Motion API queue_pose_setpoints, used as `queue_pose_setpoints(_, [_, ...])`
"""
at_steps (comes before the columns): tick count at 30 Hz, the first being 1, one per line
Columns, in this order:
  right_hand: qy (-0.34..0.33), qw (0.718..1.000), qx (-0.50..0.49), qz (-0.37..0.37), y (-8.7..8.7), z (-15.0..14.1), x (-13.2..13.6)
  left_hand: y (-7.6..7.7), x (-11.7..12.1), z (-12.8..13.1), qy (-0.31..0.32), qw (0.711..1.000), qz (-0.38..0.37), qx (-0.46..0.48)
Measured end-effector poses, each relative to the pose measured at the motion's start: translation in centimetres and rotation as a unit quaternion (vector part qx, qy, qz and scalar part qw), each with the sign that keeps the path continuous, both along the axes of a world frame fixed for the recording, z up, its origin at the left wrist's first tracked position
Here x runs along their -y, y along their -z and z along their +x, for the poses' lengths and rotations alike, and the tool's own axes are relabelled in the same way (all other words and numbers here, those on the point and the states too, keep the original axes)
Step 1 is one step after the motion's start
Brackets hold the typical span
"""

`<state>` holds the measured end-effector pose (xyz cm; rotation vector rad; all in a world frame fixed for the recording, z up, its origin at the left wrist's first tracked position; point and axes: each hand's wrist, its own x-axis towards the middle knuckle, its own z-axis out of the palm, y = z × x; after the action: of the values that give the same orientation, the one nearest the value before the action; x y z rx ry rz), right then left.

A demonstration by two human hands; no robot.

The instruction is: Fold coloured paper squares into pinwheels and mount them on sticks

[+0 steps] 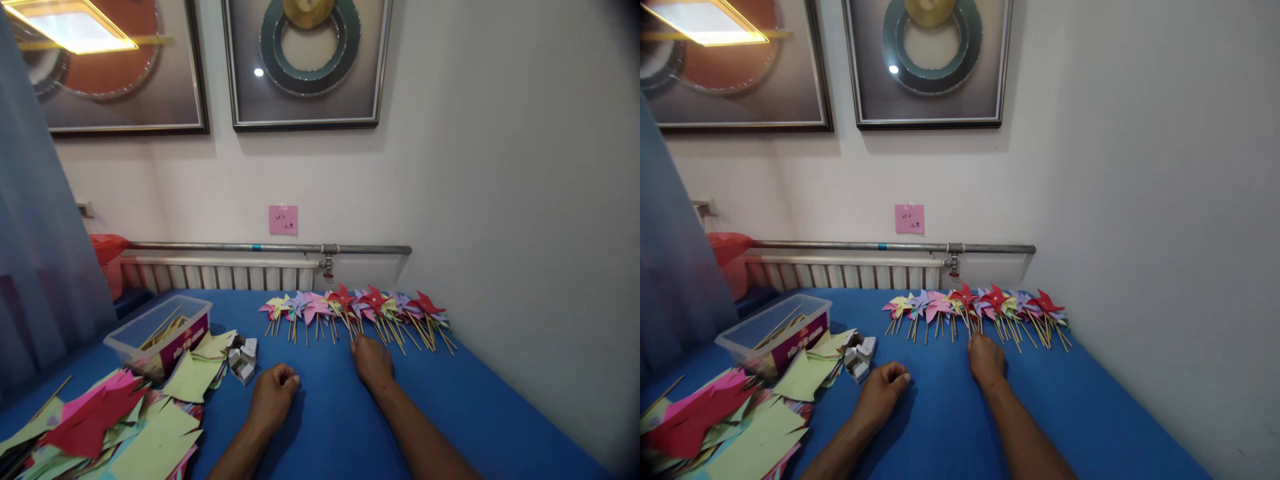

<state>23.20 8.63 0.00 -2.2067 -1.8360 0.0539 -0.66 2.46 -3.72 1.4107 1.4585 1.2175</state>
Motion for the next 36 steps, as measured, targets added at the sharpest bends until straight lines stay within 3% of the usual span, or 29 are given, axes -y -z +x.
queue_pose_setpoints(36, [-0.025, 0.999, 0.029, -0.002, 0.02, 0.13, 0.1, 0.55, -0.2, -0.15, 0.023, 0.998, 0.002, -0.065])
